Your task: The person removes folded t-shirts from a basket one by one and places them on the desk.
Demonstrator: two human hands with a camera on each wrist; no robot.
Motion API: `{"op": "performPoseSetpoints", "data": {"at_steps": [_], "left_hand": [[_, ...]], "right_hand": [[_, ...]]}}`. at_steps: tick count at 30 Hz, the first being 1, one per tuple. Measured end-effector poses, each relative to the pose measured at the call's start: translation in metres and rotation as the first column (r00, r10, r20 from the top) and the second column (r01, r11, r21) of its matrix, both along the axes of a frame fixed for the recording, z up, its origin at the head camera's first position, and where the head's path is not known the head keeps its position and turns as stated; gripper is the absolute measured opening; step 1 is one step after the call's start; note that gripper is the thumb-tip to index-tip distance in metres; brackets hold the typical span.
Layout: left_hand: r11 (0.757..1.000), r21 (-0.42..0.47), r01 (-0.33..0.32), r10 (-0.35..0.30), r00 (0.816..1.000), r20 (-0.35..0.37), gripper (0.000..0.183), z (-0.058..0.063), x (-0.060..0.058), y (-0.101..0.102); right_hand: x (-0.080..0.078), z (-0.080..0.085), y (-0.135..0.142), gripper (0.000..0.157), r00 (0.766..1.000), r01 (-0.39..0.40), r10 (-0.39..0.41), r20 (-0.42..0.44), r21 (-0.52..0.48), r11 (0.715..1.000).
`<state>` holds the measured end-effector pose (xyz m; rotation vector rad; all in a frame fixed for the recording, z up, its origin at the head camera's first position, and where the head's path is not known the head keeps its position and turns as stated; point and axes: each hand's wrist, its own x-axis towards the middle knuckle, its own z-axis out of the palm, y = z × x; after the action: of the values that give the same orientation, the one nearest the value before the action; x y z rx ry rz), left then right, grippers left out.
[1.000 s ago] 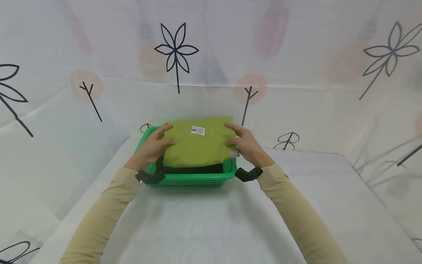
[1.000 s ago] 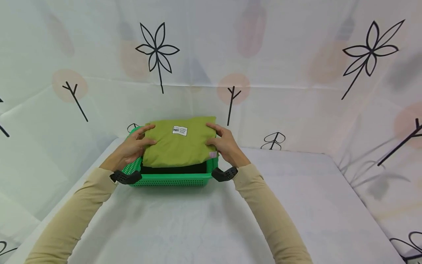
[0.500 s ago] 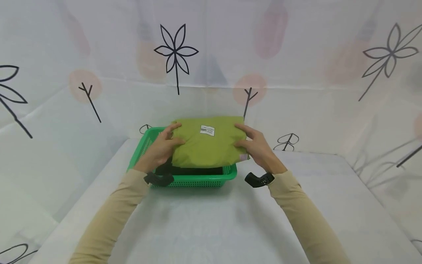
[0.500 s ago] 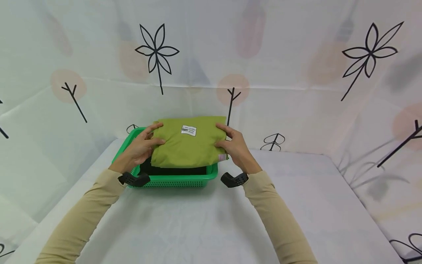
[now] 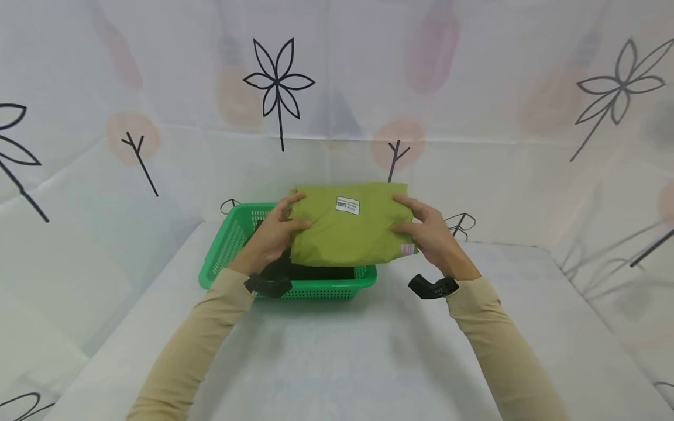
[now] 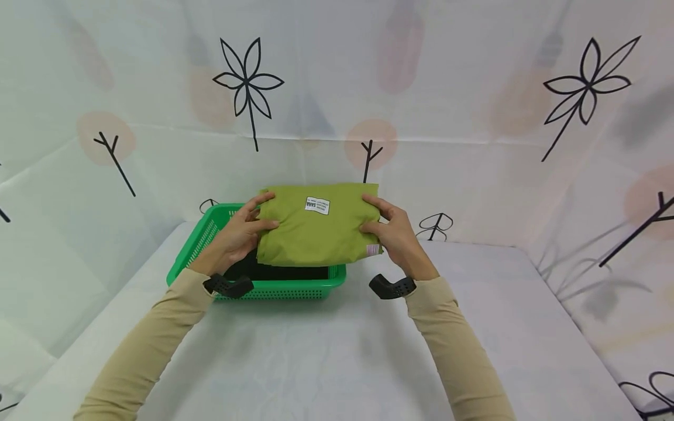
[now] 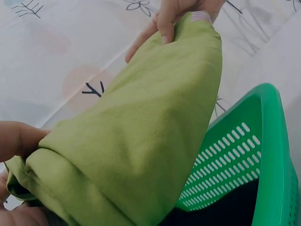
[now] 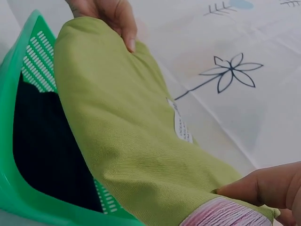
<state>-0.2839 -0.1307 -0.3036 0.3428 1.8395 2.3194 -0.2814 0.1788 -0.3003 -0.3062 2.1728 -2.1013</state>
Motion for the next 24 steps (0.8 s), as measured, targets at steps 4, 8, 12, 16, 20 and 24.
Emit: {"op": "performPoseSetpoints", "data": {"at_steps": [4, 8, 12, 16, 20, 24], "left_hand": [[1.000, 0.028, 0.008, -0.008, 1.000, 0.007, 0.070, -0.001, -0.001, 0.007], [0.998, 0.055, 0.023, -0.023, 1.000, 0.010, 0.070, -0.002, -0.002, 0.015], [0.997, 0.072, 0.036, -0.036, 0.999, 0.003, 0.071, -0.003, -0.002, 0.023], [0.996, 0.085, 0.041, -0.042, 0.999, 0.008, 0.070, -0.004, -0.003, 0.032], [0.993, 0.097, 0.060, -0.061, 0.998, 0.003, 0.071, -0.003, -0.003, 0.041], [0.990, 0.111, 0.089, -0.087, 0.996, -0.023, 0.072, -0.002, -0.004, 0.050]], "right_hand": [[0.004, 0.003, 0.008, 0.070, 1.000, 0.000, 0.000, 0.000, 0.001, 1.000], [0.009, 0.005, 0.015, 0.069, 1.000, 0.005, -0.005, 0.003, 0.011, 1.000], [0.012, 0.008, 0.024, 0.070, 1.000, 0.019, -0.019, 0.009, 0.019, 1.000], [0.015, 0.010, 0.032, 0.071, 0.999, 0.029, -0.029, 0.013, 0.009, 1.000], [0.018, 0.013, 0.042, 0.072, 0.999, 0.041, -0.041, 0.024, -0.004, 0.999], [0.021, 0.016, 0.052, 0.073, 0.998, 0.057, -0.056, 0.033, -0.010, 0.998]]}}
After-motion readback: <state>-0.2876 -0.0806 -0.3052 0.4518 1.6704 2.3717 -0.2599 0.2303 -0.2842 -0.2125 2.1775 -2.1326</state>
